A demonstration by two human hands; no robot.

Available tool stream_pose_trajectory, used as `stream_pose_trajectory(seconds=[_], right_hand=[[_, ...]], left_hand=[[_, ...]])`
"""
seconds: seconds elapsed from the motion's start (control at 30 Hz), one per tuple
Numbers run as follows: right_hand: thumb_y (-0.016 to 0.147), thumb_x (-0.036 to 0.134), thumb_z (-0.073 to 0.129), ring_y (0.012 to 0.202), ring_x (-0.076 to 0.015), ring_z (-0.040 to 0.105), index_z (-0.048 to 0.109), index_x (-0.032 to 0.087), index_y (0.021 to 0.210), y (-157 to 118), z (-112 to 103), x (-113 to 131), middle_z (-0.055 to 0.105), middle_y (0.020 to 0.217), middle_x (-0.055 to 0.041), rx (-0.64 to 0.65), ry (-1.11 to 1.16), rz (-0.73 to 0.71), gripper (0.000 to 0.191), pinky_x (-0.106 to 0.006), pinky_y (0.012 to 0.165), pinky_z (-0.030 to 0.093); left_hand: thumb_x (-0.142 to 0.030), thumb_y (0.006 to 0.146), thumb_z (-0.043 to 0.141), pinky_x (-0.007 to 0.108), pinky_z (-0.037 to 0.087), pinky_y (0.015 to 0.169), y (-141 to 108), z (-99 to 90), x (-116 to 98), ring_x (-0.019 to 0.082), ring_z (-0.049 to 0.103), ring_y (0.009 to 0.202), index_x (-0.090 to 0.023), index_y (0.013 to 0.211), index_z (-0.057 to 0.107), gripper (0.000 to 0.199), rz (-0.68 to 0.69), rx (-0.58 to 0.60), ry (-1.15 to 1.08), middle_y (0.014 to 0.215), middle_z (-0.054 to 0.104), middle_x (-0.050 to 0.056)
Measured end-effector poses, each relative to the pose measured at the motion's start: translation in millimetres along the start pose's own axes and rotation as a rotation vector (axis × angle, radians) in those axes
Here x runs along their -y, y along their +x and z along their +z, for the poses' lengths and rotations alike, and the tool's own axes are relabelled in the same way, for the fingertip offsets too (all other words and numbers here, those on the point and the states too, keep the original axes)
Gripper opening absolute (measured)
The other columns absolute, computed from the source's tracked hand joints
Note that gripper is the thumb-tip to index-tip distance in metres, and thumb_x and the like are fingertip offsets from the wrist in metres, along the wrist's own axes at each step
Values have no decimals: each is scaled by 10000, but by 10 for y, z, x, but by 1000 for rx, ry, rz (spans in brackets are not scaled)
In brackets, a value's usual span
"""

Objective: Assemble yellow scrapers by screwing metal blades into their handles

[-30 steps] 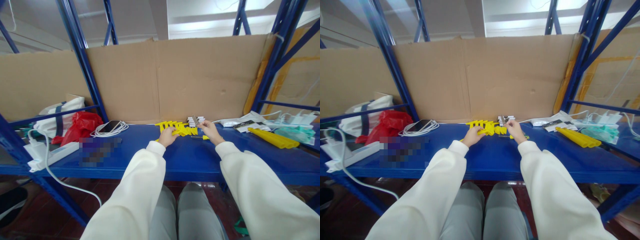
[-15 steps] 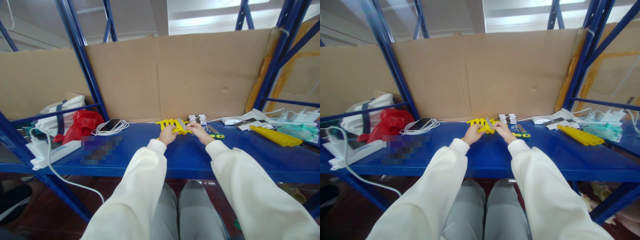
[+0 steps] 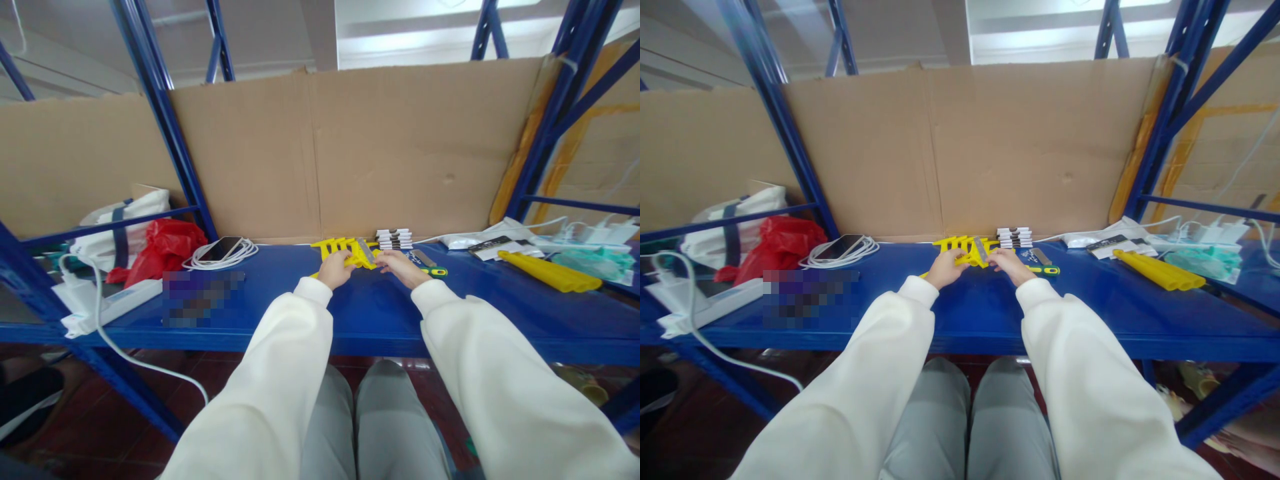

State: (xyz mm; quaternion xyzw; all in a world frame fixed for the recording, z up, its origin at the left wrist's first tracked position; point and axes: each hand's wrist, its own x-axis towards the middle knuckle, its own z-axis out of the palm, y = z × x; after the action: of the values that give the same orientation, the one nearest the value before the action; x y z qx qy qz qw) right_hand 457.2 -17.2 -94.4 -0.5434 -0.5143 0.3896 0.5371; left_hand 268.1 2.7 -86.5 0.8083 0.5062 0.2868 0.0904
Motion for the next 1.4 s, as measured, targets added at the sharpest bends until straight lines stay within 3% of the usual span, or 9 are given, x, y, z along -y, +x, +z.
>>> stream_pose_trajectory(seconds=[0.3,0.43,0.87,1.1,1.27,1.4], right_hand=[[830,139,770,574,-119,557,631,206,633,22,5,-42,642,610,-9,12,-15,-36,251,-207,517,447],[795,159,828,566,-123,577,659,205,639,57,-19,-87,673,622,-18,37,-13,-67,235,-203,485,445],[792,81,809,553,-114,578,665,188,637,20,-19,-94,669,598,-4,105,-44,0,237,-220,554,492],[779,74,876,519,-127,618,638,195,661,2,-19,-115,684,585,-17,201,82,19,293,-221,511,544],[801,21,831,524,-122,620,644,184,641,-22,-12,-89,680,580,-26,168,100,53,295,-216,531,557],[822,20,802,557,-120,639,692,178,658,-60,-11,-44,710,619,-34,194,142,48,253,-197,528,559]], left_hand=[[-154,928,759,435,496,1207,-1,1,4,289,708,1317,-191,1211,792,288,104,50,-41,1355,785,112],[-144,922,749,439,490,1215,6,13,14,284,701,1325,-203,1210,793,297,109,57,-47,1367,781,100],[-117,905,765,400,501,1202,10,41,54,270,712,1318,-211,1219,797,330,68,26,-8,1361,787,95],[-135,909,764,412,511,1195,13,11,54,295,699,1350,-227,1255,799,360,60,35,31,1370,786,98],[-127,946,713,418,489,1210,-20,13,31,293,683,1370,-209,1389,739,451,101,61,51,1448,741,128],[-107,957,668,443,475,1214,-53,45,10,281,659,1386,-272,1507,657,574,191,66,21,1503,700,114]])
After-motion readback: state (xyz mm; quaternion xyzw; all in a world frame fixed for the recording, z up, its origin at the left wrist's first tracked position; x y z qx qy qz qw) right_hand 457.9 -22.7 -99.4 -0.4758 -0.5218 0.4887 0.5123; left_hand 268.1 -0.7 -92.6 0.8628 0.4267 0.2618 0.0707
